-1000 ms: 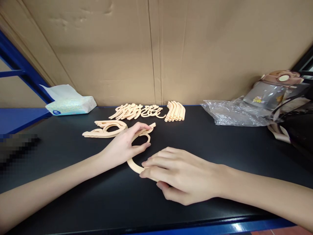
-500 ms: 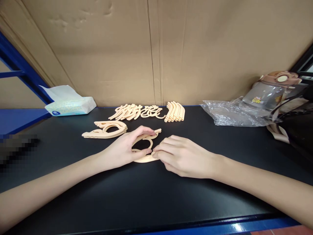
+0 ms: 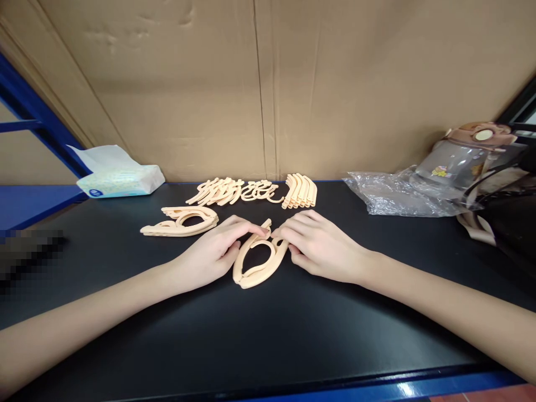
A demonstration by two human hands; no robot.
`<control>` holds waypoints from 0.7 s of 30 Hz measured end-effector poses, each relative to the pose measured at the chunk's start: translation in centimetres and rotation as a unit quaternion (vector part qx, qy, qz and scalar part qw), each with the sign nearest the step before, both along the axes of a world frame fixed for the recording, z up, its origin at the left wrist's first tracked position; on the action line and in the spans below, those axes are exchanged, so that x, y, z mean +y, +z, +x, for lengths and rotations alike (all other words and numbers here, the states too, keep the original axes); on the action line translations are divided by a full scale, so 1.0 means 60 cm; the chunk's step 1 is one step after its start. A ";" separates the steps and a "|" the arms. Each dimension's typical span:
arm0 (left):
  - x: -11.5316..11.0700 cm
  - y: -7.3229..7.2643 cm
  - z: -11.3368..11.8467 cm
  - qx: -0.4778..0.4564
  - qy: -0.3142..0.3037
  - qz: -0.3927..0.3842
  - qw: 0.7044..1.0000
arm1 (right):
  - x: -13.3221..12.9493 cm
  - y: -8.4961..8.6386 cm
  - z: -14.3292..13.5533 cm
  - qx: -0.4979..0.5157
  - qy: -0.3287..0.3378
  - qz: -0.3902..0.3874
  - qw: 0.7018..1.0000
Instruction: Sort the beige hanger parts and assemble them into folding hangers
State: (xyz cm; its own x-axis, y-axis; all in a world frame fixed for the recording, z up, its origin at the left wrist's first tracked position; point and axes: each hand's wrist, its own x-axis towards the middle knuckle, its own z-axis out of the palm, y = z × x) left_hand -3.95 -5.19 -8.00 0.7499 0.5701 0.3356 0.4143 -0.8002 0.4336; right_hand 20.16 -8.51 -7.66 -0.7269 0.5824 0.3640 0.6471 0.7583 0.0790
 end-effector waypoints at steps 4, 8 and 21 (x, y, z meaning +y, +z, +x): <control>-0.005 0.003 0.001 0.051 -0.036 0.069 0.996 | 0.006 -0.004 0.005 -0.001 -0.026 0.018 1.000; -0.008 0.007 0.002 0.106 -0.024 0.121 0.987 | 0.007 -0.004 0.007 -0.023 -0.023 0.023 0.999; -0.006 0.011 -0.001 0.112 -0.027 0.148 0.982 | 0.003 -0.007 0.012 0.003 -0.016 -0.037 0.999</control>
State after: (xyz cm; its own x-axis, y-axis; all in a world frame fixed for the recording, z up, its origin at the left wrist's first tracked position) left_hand -3.99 -5.56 -7.33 0.8504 0.4296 0.3038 0.4260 -0.9010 0.0817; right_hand 20.86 -8.33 -8.09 -0.7048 0.6310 0.3243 0.6720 0.7403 0.0199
